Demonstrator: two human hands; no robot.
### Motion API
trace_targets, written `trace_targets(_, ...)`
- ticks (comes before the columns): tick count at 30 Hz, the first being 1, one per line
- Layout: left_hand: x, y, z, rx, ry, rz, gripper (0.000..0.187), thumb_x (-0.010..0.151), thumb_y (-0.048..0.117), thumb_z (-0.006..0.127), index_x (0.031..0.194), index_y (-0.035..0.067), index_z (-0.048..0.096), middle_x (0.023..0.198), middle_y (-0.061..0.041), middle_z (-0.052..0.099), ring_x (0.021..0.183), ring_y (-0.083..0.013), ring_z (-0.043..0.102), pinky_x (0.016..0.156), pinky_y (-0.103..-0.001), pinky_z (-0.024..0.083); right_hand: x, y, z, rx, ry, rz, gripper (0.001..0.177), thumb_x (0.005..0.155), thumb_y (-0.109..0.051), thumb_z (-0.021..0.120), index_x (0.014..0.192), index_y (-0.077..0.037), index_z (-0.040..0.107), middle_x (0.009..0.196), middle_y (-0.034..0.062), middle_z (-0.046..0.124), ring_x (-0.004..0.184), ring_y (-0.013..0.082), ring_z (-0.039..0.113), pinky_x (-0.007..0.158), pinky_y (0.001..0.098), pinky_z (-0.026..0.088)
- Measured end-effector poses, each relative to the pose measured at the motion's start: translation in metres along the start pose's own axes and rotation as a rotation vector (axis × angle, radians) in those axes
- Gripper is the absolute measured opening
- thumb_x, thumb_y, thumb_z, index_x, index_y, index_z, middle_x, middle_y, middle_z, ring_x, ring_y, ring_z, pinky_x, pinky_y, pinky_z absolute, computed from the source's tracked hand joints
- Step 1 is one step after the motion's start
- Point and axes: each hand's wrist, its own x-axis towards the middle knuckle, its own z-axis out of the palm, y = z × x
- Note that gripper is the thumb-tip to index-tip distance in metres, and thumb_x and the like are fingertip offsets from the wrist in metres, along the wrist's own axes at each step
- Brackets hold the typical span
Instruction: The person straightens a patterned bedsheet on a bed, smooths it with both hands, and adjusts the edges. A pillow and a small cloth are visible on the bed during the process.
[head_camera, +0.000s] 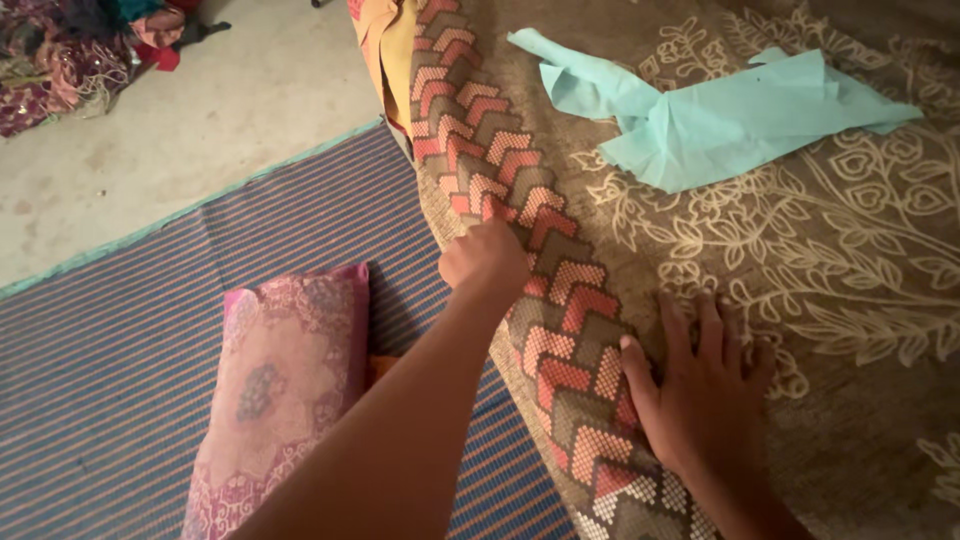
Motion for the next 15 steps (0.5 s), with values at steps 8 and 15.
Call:
trace_targets(8, -0.007, 0.008, -0.015, 0.008, -0.049, 0.008, 0.033, 0.096, 0.025, 0.057, 0.123, 0.013, 0.073, 0.129, -0.012, 0.070, 0.121, -0.0338, 0.067, 0.095, -0.047, 0.057, -0.001, -0.002, 0.000, -0.046, 0.008, -0.022, 0.070, 0.096, -0.056, 0.048, 0.152, -0.014, 0.049, 0.154, 0.0265, 0.046, 0.145, 0.0448, 0.040, 0.113, 0.0709, 0.025)
trace_targets(15, 0.010, 0.011, -0.024, 0.006, -0.193, -0.010, 0.041, 0.092, 0.032, 0.065, 0.128, 0.015, 0.070, 0.131, -0.012, 0.069, 0.122, -0.0330, 0.067, 0.094, -0.049, 0.060, 0.000, -0.002, -0.004, -0.078, -0.038, -0.016, 0.067, 0.096, -0.055, 0.049, 0.150, -0.016, 0.050, 0.153, 0.0248, 0.047, 0.146, 0.0422, 0.041, 0.111, 0.0716, 0.028)
